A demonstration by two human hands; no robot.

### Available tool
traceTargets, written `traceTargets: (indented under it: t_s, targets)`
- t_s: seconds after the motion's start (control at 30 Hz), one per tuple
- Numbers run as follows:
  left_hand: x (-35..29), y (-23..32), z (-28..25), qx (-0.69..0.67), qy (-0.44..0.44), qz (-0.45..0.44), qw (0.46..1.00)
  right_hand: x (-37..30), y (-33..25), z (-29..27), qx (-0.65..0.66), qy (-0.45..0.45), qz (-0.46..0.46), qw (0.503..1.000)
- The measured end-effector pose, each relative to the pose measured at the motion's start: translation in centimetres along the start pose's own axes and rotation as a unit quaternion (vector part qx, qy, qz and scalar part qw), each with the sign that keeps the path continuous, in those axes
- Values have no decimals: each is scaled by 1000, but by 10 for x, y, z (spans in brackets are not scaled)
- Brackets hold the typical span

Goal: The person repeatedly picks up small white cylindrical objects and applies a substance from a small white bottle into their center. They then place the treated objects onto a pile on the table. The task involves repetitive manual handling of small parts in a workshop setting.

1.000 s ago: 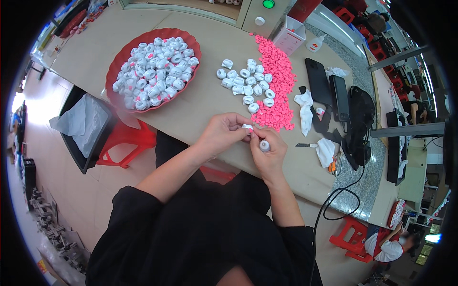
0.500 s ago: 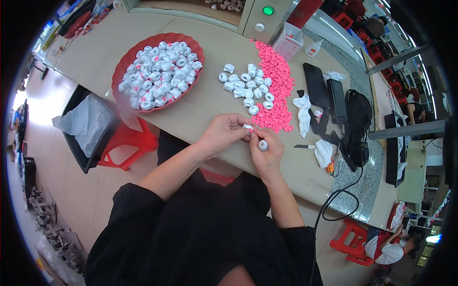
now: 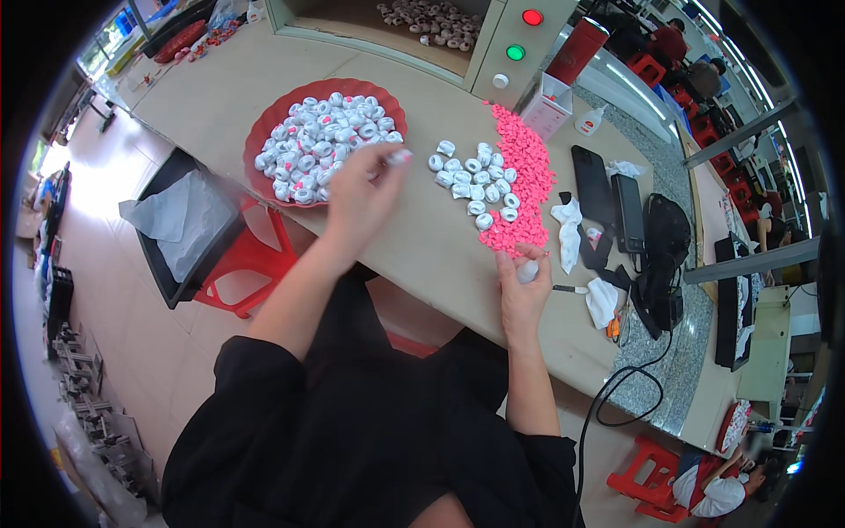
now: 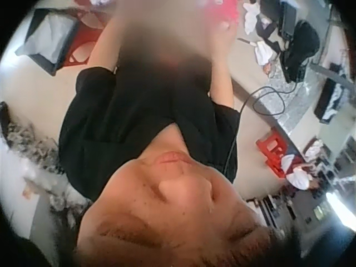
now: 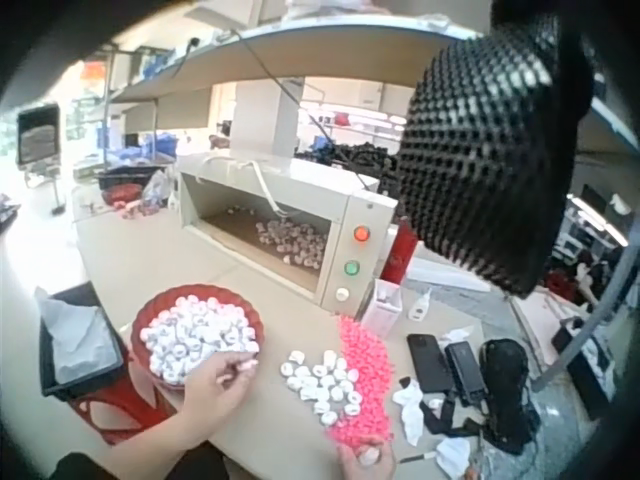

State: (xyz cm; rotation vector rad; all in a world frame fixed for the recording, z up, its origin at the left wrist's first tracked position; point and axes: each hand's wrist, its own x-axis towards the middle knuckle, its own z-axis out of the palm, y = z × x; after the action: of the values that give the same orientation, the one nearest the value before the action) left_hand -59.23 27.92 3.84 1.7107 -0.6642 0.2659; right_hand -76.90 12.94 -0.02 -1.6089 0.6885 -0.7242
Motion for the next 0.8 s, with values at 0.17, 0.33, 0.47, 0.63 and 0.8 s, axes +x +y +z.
traceTargets:
  t_s: [0.17,0.33,0.47,0.63,0.8]
  targets:
    - [34,-14,-15,356,16,253,899,4,0,-4,222,-26,21,974]
    - [-3,-25,57,199,-199,231,931,1,-2,-3,169,-52,14,984]
    - [-5,-35,71,243,-224,254,909,0,-2,-11,217,-58,58,973]
    - [-24,-15,54,103,-250,54,961,3,-6,-15,288,-44,75,954]
    - [-40,-11,45,-384,-277,-332,816,8,-5,-21,345,29,6,938]
